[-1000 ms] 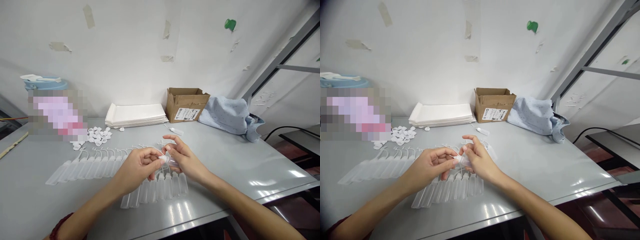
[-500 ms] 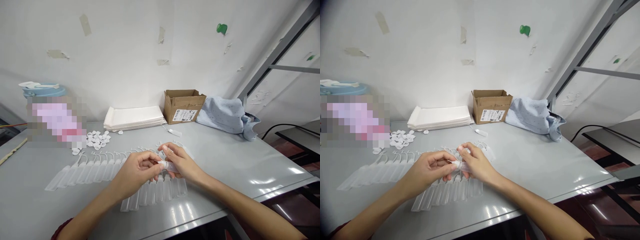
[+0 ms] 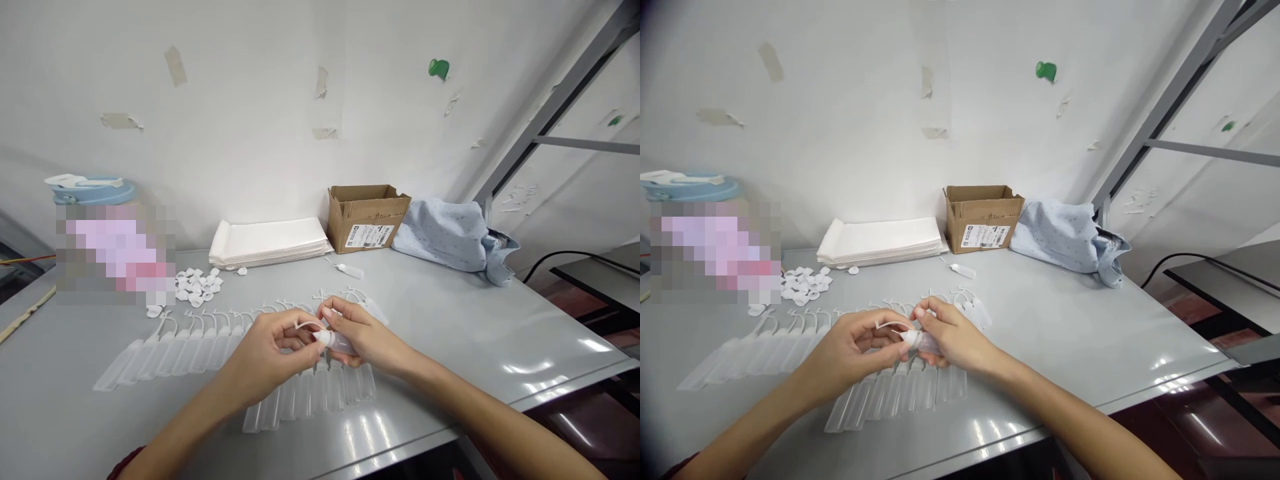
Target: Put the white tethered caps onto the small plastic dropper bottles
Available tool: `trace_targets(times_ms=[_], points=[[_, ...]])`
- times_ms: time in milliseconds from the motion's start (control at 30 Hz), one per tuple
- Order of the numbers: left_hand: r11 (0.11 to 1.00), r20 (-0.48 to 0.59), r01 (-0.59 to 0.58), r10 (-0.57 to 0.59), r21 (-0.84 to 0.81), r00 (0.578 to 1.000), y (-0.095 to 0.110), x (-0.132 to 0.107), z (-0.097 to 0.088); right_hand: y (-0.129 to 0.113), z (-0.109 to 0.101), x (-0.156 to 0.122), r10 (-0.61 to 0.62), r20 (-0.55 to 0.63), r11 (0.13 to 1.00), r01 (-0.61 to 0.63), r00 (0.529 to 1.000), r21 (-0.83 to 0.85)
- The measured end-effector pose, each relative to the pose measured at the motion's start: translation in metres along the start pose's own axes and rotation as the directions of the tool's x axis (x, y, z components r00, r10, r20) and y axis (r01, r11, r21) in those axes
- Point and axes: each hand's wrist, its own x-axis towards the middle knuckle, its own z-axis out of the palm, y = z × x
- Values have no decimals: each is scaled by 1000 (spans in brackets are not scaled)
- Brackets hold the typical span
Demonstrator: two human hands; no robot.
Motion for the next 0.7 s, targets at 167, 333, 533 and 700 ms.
trace_targets(times_ms=[167, 333, 533, 700], points=[[1000, -15, 1, 0, 26, 1000, -2, 1, -2, -4, -3, -1, 54, 3, 997, -55, 999, 57], [998, -33, 43, -45, -49, 998, -6, -1, -2, -8, -12, -4, -23, 129, 994, 9, 991, 108], [994, -75, 79, -85, -80, 994, -2, -1, -6, -7, -7, -6, -122, 120, 992, 117, 985, 48], [997, -22, -3, 5, 73, 1000, 5, 1, -14, -7, -5, -6, -126, 83, 992, 127, 989, -9]])
